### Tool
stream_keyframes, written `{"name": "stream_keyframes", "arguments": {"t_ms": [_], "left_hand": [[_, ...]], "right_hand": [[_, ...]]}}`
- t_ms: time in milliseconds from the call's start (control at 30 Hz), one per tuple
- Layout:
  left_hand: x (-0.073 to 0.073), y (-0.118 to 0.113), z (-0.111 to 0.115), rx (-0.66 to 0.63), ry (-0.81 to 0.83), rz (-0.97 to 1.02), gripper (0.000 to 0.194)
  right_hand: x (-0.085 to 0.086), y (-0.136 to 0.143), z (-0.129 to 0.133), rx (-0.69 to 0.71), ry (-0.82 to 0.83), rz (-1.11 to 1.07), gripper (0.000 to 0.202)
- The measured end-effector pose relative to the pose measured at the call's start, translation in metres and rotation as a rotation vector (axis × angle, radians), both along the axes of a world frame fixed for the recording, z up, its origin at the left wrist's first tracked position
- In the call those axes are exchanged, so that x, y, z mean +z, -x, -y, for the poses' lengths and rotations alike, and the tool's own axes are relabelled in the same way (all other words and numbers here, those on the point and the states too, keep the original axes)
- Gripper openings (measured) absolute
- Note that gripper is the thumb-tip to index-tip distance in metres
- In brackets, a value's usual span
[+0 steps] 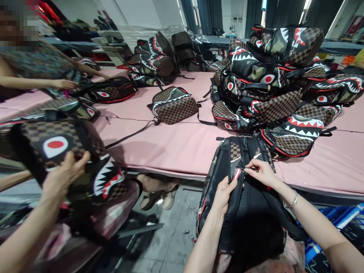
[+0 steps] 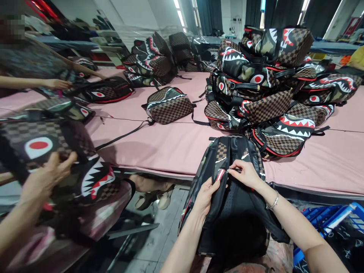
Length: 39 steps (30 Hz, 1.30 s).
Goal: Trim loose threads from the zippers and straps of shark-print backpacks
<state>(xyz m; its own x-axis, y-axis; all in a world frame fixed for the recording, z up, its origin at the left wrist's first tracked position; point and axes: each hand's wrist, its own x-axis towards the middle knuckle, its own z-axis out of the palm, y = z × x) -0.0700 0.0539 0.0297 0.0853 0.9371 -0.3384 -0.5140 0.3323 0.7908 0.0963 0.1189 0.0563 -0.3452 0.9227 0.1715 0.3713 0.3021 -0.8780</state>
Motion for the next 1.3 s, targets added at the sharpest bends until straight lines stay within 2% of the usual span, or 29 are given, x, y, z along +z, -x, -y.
{"name": "stream_keyframes", "arguments": {"t_ms": [133,333,500,633,767,1000,1300], "left_hand": [[0.008,0.008,-0.001,-0.027,-0.017,-0.062,0.034],[0.016,0.032,-0.002,-0.113,-0.069,-0.158,0.041],[0.009,0.043,-0.004,-0.181,-0.028,-0.119,0.038],[0.002,0.046,-0.006,-0.190,-0.017,-0.118,0.040],[0.000,0.047,-0.007,-0.210,-0.012,-0.126,0.040],[0.003,0.047,-0.008,-0.197,-0.030,-0.106,0.038],[0.006,0.044,-0.007,-0.155,-0.063,-0.106,0.040]], "right_hand": [[-0.004,-0.005,-0.021,0.034,0.107,-0.109,0.023],[0.007,-0.012,-0.056,0.363,0.237,0.000,0.029],[0.006,-0.002,-0.072,0.508,0.258,0.036,0.027],[0.004,0.004,-0.077,0.560,0.326,0.032,0.030],[0.006,0.008,-0.080,0.610,0.320,0.060,0.029],[0.009,0.009,-0.087,0.633,0.197,0.122,0.028],[0.014,0.011,-0.092,0.713,0.246,0.151,0.028]]}}
